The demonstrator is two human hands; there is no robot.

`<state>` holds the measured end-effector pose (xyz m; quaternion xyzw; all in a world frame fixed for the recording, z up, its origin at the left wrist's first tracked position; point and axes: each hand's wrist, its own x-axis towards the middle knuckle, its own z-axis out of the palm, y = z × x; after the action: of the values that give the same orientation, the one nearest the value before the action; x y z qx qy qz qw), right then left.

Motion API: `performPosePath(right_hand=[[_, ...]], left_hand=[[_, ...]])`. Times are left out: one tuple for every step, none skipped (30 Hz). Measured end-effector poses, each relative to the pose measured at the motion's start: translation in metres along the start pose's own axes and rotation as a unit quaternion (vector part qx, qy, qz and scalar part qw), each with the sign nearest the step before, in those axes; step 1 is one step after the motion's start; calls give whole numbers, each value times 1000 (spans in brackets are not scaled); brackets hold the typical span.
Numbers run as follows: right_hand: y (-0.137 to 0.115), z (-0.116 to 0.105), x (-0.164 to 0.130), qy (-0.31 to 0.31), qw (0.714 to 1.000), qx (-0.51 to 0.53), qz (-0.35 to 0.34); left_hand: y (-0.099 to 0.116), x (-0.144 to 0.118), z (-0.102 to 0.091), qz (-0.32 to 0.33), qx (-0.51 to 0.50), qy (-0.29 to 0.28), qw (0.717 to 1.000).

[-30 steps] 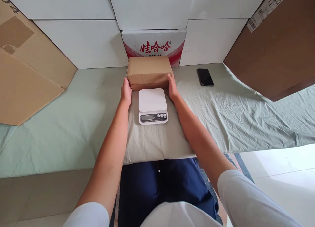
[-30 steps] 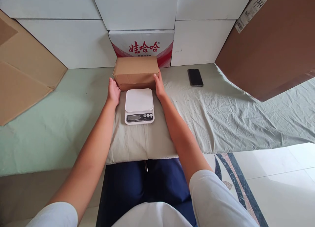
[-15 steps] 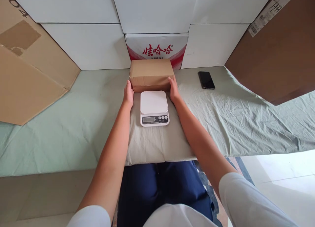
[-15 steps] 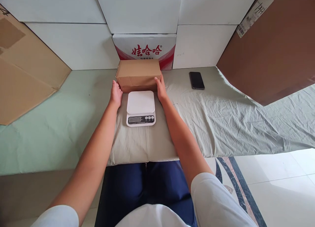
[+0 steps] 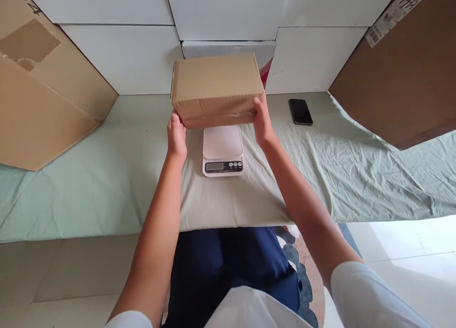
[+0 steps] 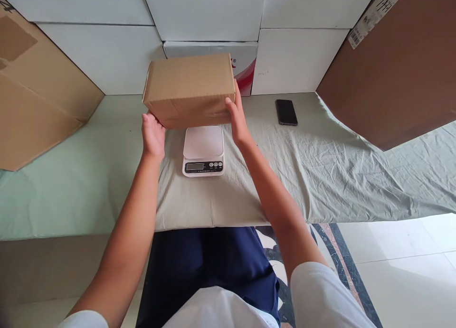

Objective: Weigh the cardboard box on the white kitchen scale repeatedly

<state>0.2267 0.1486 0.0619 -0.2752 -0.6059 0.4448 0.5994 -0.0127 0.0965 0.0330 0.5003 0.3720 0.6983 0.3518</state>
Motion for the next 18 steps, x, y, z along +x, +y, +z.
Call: performPosePath(right_hand=[[-4,-1,-12,0,1000,6,-1],[-6,-2,-24,2,1000,15,0],[-7,-3,-36,5,1000,22,4],[-7,-4,-46,9,999,28,12],[-6,-4,-56,14,999,31,22],[-6,-3,-63,20,999,33,32],[-6,-2,-69,24,998,34,40],[-6,-1,-74,29,998,34,45],[-7,0,-76,31,998,35,47],[-8,1,-78,34,998,36,47],[-10,1,-79,35,998,38,47],[-11,2,-80,36,997,39,48],[-11,2,-81,36,997,41,51],[-12,2,-81,38,997,41,54],[-12,2,-82,40,997,39,56],[-11,2,-83,43,997,34,58],[-10,3,-84,47,997,26,57],[-10,3,-85,53,997,18,56]], left_hand=[[5,-12,1,-8,4,-3,1000],[9,-23,1,-17,8,-7,1000],[12,-34,1,-26,12,-11,1000],[14,-43,0,-33,15,-14,999],[15,-51,0,-37,17,-14,999],[15,-57,0,-40,18,-12,999],[15,-61,-1,-41,19,-8,999],[15,-65,-1,-43,19,-3,999],[14,-67,-1,-44,20,2,999],[13,-68,-1,-45,23,6,999],[13,-69,-1,-47,26,8,998],[12,-70,-1,-50,30,9,998],[11,-70,-1,-52,33,9,998],[11,-71,-1,-56,35,9,998],[10,-71,-1,-61,36,8,997],[10,-72,-1,-64,36,7,997],[10,-72,-1,-67,35,6,997],[10,-73,-1,-69,35,3,997]])
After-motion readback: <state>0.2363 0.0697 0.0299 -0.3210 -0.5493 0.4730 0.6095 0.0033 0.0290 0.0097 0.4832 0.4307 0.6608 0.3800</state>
